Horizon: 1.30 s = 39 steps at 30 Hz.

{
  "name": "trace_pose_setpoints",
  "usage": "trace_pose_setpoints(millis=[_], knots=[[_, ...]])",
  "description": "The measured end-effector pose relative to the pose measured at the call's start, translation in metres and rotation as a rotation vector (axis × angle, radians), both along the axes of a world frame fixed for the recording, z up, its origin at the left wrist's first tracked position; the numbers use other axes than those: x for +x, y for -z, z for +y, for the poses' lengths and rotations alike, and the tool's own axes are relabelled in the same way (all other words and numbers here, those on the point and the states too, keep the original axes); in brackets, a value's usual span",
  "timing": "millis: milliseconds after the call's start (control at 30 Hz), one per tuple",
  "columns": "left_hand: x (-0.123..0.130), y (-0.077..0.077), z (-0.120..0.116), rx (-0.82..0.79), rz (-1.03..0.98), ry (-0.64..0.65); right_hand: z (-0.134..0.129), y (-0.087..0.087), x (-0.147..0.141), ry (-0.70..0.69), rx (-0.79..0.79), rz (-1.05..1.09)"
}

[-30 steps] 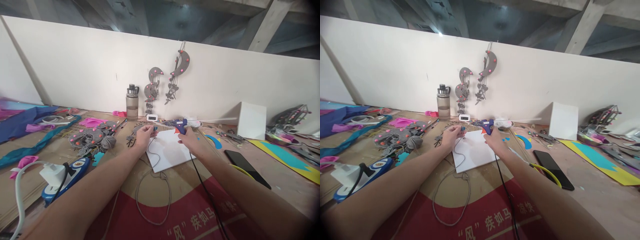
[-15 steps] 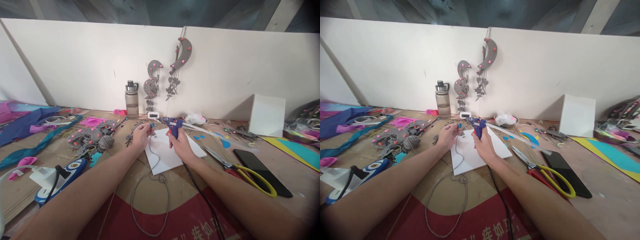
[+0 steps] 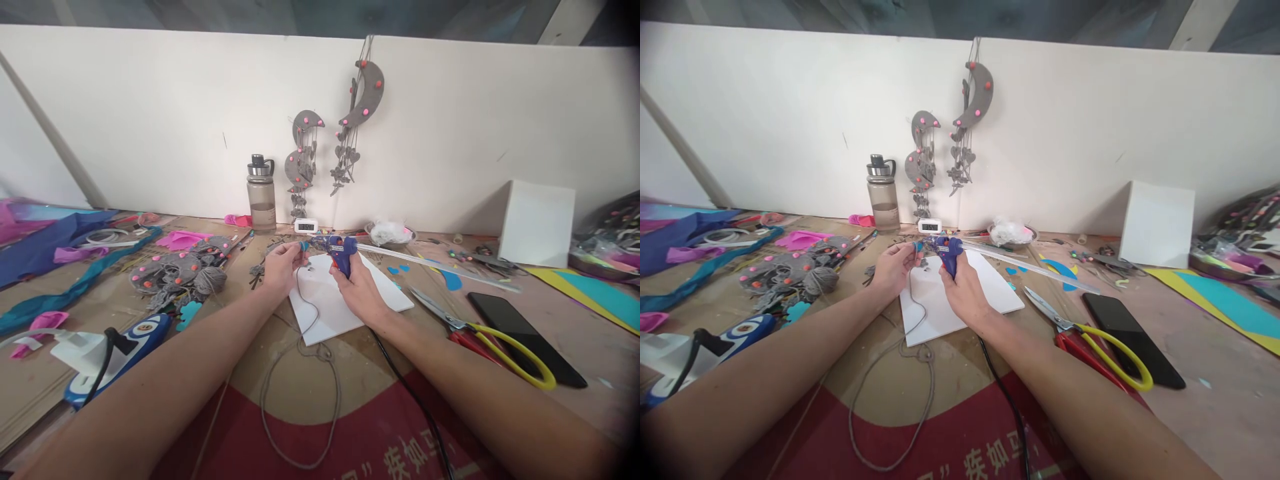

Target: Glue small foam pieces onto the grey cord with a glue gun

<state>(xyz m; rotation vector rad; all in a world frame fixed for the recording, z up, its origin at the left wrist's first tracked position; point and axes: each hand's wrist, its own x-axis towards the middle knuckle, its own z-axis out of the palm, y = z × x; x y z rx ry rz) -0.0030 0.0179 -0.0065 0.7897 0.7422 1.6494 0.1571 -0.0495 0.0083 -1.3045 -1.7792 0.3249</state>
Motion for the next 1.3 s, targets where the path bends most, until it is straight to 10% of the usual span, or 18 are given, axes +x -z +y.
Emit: trace_pose_setpoints(millis=[1300], knots=[[0.0000,-0.0021,-0.0030,0.018,0.008,0.019,-0.0038,-0.0001,-0.0001,-0.005,-0.008,0.013]])
